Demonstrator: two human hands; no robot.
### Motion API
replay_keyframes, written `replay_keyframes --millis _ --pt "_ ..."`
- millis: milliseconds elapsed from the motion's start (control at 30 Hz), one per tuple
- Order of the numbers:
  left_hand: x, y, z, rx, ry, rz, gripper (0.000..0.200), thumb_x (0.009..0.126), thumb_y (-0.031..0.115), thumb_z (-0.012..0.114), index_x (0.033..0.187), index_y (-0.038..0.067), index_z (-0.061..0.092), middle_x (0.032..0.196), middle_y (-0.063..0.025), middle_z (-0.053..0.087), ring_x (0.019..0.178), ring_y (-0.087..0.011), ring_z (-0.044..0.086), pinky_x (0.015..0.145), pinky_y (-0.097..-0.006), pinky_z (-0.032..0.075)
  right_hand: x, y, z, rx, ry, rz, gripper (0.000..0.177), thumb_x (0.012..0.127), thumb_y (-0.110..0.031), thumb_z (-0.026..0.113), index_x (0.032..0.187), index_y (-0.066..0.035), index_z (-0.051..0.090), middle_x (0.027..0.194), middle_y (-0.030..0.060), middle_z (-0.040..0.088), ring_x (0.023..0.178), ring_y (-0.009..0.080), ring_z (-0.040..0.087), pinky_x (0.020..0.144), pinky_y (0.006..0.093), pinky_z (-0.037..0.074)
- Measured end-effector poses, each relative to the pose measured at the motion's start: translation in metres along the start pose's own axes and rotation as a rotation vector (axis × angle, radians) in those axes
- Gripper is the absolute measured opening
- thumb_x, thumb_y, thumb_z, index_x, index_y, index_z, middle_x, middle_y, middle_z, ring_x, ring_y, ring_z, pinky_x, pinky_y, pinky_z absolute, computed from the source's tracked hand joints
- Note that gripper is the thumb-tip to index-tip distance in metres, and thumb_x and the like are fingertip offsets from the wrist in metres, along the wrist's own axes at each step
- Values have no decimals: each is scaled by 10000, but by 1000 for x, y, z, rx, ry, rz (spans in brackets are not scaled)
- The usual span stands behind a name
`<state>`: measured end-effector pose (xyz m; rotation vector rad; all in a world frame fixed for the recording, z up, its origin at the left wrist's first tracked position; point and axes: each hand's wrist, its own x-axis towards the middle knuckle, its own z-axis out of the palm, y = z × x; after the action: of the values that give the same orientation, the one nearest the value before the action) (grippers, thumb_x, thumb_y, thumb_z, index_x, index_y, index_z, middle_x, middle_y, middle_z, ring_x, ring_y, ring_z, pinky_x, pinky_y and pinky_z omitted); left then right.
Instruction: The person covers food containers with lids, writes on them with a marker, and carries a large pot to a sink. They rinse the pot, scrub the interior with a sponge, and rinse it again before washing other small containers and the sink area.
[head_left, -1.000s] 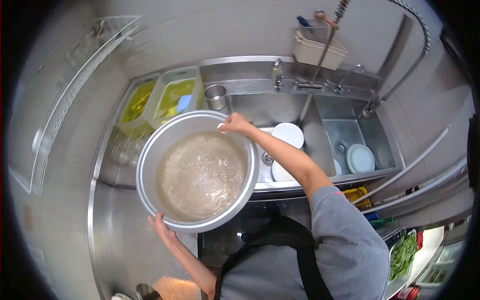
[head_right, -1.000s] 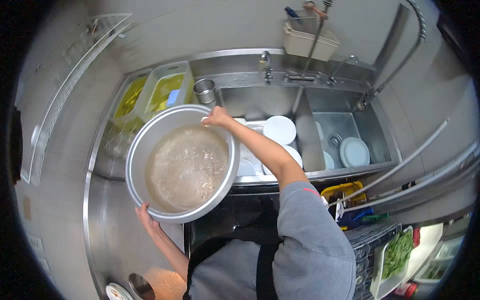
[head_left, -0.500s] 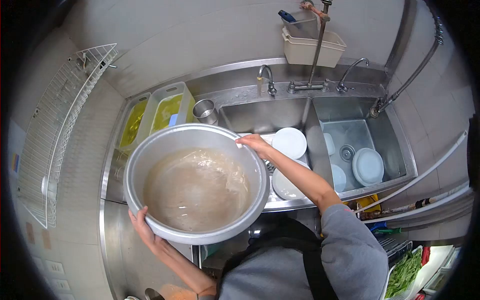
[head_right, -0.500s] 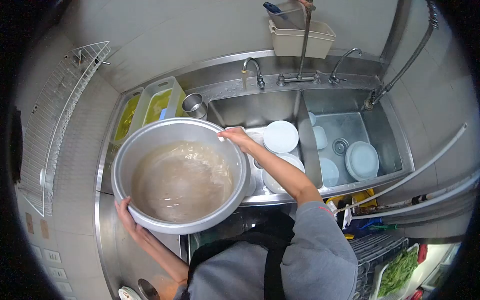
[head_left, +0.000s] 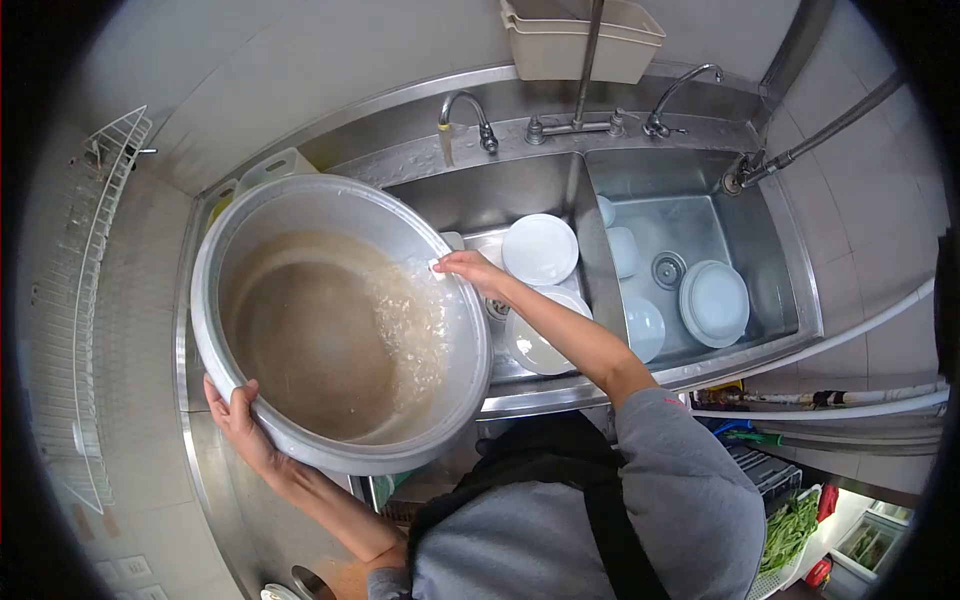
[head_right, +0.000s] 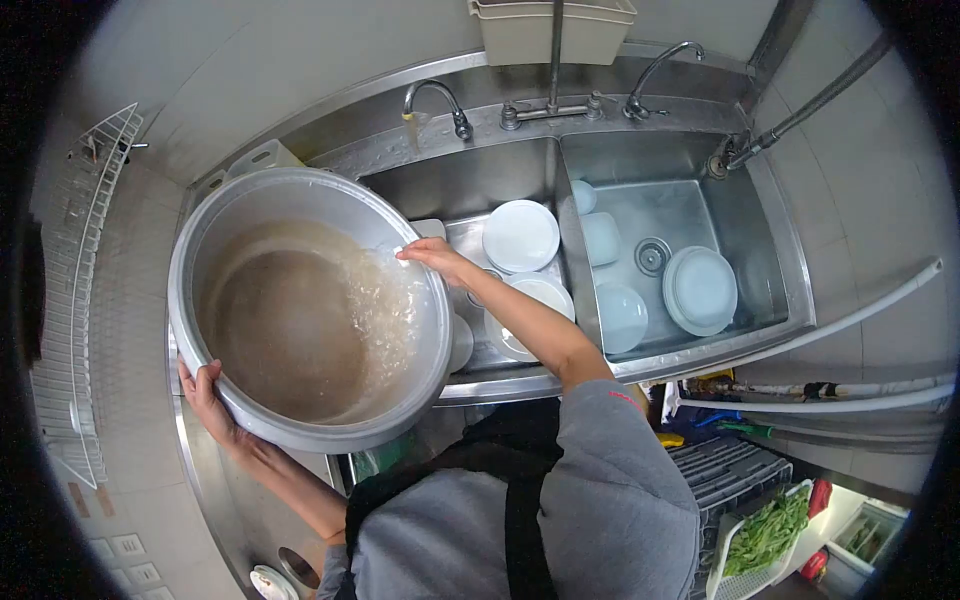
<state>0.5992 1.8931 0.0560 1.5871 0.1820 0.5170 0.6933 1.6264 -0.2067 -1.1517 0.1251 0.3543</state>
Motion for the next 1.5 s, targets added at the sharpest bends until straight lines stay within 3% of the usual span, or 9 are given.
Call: replay_keyframes --millis 167,333,600,700,867,1000,1267,1367,1500 --pt "-4 10 22 95 -9 33 498 638 4 507 1133 -11 454 876 -22 472 715 -93 420 658 -192 333 12 32 -6 72 98 -107 334 751 -290 650 925 -6 618 1182 78 409 1082 159 414 892 287 349" --pt "-4 20 52 115 -120 74 246 624 -14 524 860 48 492 716 30 434 645 -48 391 591 -181 306 18 53 -2 91 78 -121 362 749 -266 655 962 19 586 1370 96 112 1267 193 198 995 306 255" --pt "-16 35 92 218 -391 177 166 605 15 540 727 68 441 669 46 361 606 -39 334 557 -177 253 29 68 19 182 -1 -41 312 764 -297 634 948 -45 621 1125 49 449 1091 178 410 947 308 290" --pt "-26 43 102 276 -459 255 149 573 39 540 716 23 502 1140 -176 520 1115 -183 429 992 -339 118 41 75 21 83 -64 36 267 771 -287 620 939 -81 641 1155 53 456 1117 189 398 956 320 286" --pt "-43 54 115 462 -550 480 139 572 65 524 706 35 499 1157 -184 523 1235 -263 351 1029 -432 -51 50 72 40 42 -180 -46 256 797 -291 580 960 -104 645 1213 50 437 1177 201 353 984 350 248" --pt "-55 60 123 540 -582 555 154 561 62 517 713 42 502 1135 -130 559 1224 -258 365 1034 -431 -28 50 54 55 123 -275 34 297 820 -306 546 1033 -111 619 1261 67 421 1251 246 255 1028 364 174" --pt "-38 60 111 423 -472 497 161 567 53 528 723 19 507 1152 -217 517 1224 -271 366 1031 -436 -70 51 29 40 48 -249 18 290 830 -297 539 1023 -94 612 1166 47 513 1127 151 406 967 325 265" --pt "-14 48 91 261 -328 221 135 625 13 526 754 37 492 681 28 434 640 -49 380 578 -186 283 46 2 -9 -70 -270 -47 287 815 -281 553 1016 -85 615 1063 52 572 1030 149 475 912 316 329" --pt "8 6 77 51 -155 75 165 619 0 551 756 65 485 692 33 430 641 -59 381 600 -195 294 125 -21 -113 -302 745 -358 211 745 -226 634 787 -32 564 757 80 600 694 164 553 650 302 439"
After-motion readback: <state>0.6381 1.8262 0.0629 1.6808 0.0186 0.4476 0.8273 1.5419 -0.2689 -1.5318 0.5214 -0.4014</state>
